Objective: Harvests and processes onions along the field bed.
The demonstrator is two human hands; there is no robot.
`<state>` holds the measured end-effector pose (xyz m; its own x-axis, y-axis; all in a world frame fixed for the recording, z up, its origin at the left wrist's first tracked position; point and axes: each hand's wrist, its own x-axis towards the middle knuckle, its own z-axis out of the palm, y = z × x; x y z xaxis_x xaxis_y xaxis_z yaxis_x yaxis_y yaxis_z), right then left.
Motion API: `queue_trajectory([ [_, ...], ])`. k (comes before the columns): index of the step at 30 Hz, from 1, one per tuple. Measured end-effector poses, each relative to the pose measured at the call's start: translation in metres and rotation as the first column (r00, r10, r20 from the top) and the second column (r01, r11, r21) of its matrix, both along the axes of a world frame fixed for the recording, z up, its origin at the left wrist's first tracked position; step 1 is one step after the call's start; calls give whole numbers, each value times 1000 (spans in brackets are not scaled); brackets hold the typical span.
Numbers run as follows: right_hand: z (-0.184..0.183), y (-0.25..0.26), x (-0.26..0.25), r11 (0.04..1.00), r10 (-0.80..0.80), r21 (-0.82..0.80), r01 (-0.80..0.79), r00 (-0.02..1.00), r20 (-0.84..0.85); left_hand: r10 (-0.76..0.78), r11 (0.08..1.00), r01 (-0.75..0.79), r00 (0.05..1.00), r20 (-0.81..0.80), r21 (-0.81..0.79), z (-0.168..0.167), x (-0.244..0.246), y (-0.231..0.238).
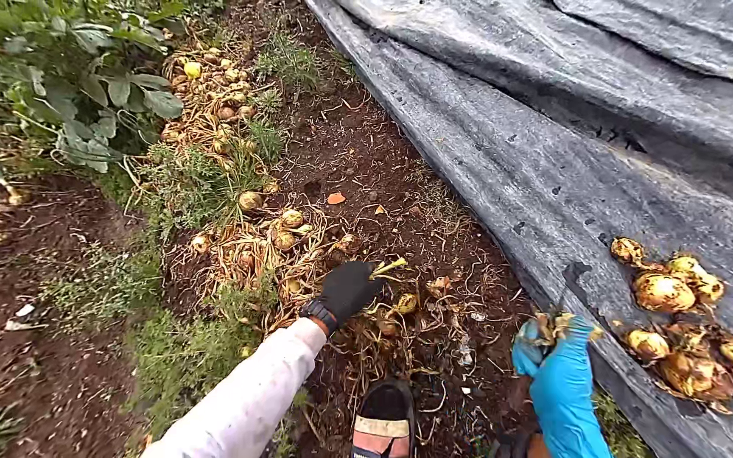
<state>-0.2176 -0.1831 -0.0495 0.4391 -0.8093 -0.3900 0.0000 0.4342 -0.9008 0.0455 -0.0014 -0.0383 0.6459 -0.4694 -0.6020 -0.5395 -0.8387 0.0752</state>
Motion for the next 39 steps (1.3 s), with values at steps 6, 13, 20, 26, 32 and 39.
queue_trajectory([
  [6, 22, 8, 3, 982, 44, 184, -34, 998, -53, -205, 978, 205, 979, -21, 42, -24, -58, -1],
  [13, 5, 71, 22, 887, 440, 292, -356, 844, -307, -227, 866, -21, 873, -432, -499, 37, -49, 27],
  [20, 5, 89, 26, 769, 535, 340, -541, 836, 119, -27, 868, -378, 611, -791, -321, 64, -39, 37],
  [26, -8, 86, 33, 822, 493, 366, -436, 867, -74, -248, 916, 250, 968, 46, -313, 47, -18, 19],
  [32, -10, 85, 31, 818, 541, 307, -487, 832, -123, -410, 887, 282, 846, -340, -366, 53, -78, 16],
  [39, 11, 83, 29, 886, 452, 7, -464, 859, -241, -515, 817, 458, 853, -85, -350, 54, -74, 2],
])
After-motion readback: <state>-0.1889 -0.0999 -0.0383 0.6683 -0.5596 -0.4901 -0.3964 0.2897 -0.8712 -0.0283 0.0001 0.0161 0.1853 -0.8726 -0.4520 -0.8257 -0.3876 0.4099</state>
